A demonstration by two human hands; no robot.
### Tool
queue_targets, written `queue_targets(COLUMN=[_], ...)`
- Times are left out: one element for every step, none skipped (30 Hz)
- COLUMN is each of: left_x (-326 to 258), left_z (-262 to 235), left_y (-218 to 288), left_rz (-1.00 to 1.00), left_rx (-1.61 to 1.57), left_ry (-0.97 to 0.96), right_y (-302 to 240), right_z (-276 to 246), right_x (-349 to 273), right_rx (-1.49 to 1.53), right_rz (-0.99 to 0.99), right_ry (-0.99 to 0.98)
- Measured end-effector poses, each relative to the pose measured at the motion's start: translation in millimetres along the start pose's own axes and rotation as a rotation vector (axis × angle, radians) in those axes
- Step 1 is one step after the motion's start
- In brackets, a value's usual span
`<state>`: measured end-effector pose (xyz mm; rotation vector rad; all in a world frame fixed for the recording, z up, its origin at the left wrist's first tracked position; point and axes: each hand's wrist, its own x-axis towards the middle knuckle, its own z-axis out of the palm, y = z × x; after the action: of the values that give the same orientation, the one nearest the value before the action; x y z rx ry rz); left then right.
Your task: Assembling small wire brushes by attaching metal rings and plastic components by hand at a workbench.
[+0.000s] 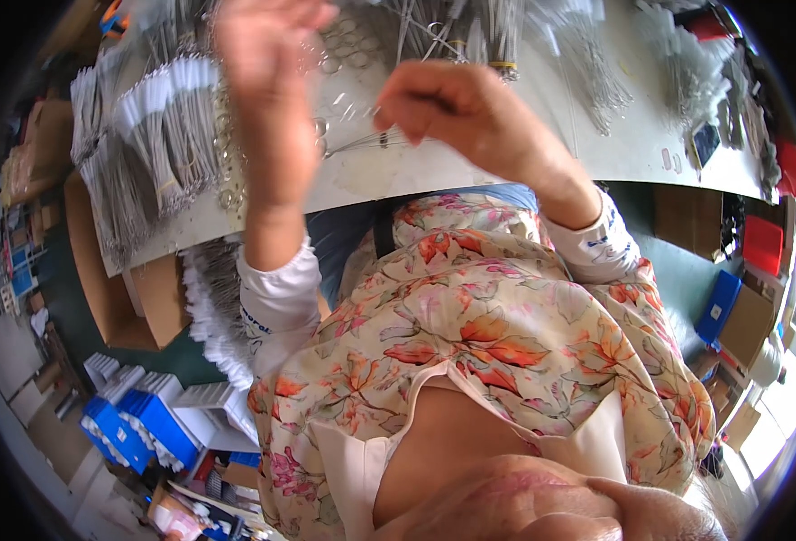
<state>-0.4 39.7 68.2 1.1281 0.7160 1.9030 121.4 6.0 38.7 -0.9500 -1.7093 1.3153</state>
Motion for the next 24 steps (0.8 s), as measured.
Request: queue_targets(left_x=[-12.7,-27.4,-35.2,-42.2,-48.3,-52.6,-52.9,-55.3,-62.3,-68.4,-74.4,-81.9,-89.9,-97.5,-102.5,-104.0,-104.3,-102.9,-103.2,-104.6,-106.3,-106.6,-104.3,-100.6], left_z=[-3.2,-7.9,-5.7,-1.8,1.2,-3.6,-11.4,-15.1,-12.5,-3.9,3.8,11.4,18.6,26.2,36.5,47.4,58.7,70.4,77.9,80.1,80.3,80.6,81.4,80.2], left_y=[1.6,3.2,1.1,-3.8,-11.0,-20.6,-32.2,-41.4,-46.1,-46.7,-50.3,-57.3,-66.3,-77.3,-86.0,-92.0,-97.8,-106.7,-116.2,-123.3,-128.2,-133.5,-140.1,-143.5], left_rz=[-0.141,-0.269,-0.269,-0.438,-0.607,-0.62,-0.535,-0.438,-0.439,-0.347,-0.257,-0.164,-0.163,-0.034,0.097,0.099,0.25,0.409,0.439,0.449,0.459,0.467,0.548,0.551], left_rx=[0.042,0.079,0.06,-0.038,-0.131,-0.143,-0.01,0.123,0.214,0.381,0.455,0.534,0.528,0.584,0.633,0.63,0.75,0.868,0.97,0.969,1.022,1.076,1.055,1.053], left_ry=[-0.402,-0.804,-0.813,-0.644,-0.471,-0.485,-0.712,-0.931,-0.915,-0.945,-1.027,-1.108,-1.11,-1.16,-1.215,-1.217,-1.279,-1.328,-1.358,-1.352,-1.371,-1.39,-1.382,-1.389], right_y=[-12.0,-8.9,-9.8,-8.8,-7.4,-6.0,-6.1,-4.8,1.4,7.3,10.7,18.8,28.7,39.5,49.1,58.8,65.0,67.7,68.2,70.4,73.7,70.0,63.1,56.2], right_z=[-2.4,-5.0,-10.4,-17.6,-27.0,-35.5,-45.8,-59.8,-70.6,-86.6,-99.9,-111.8,-120.7,-126.7,-129.7,-131.8,-132.4,-133.4,-131.7,-129.8,-124.9,-127.8,-131.9,-130.4], right_x=[-3.2,-9.6,-15.4,-23.3,-31.8,-43.4,-55.2,-69.2,-82.3,-97.8,-111.6,-127.8,-141.7,-151.9,-159.3,-164.3,-169.1,-171.2,-171.9,-172.9,-173.5,-173.9,-172.5,-169.0], right_rx=[-0.059,-0.174,-0.178,-0.179,-0.191,-0.212,-0.235,-0.309,-0.424,-0.695,-0.846,-1.104,-1.261,-1.416,-1.417,-1.405,-1.393,-1.4,-1.103,-0.806,-0.595,-0.6,-0.412,-0.212], right_rz=[0.02,-0.081,-0.048,-0.012,0.001,0.046,0.089,0.103,0.169,0.179,0.341,0.385,0.483,0.581,0.592,0.564,0.535,0.531,0.476,0.413,0.351,0.344,0.396,0.452], right_ry=[-0.081,-0.031,-0.038,-0.037,-0.017,-0.03,-0.046,0.003,0.116,0.163,0.194,0.213,0.222,0.229,0.236,0.28,0.324,0.329,0.389,0.437,0.514,0.512,0.587,0.666])
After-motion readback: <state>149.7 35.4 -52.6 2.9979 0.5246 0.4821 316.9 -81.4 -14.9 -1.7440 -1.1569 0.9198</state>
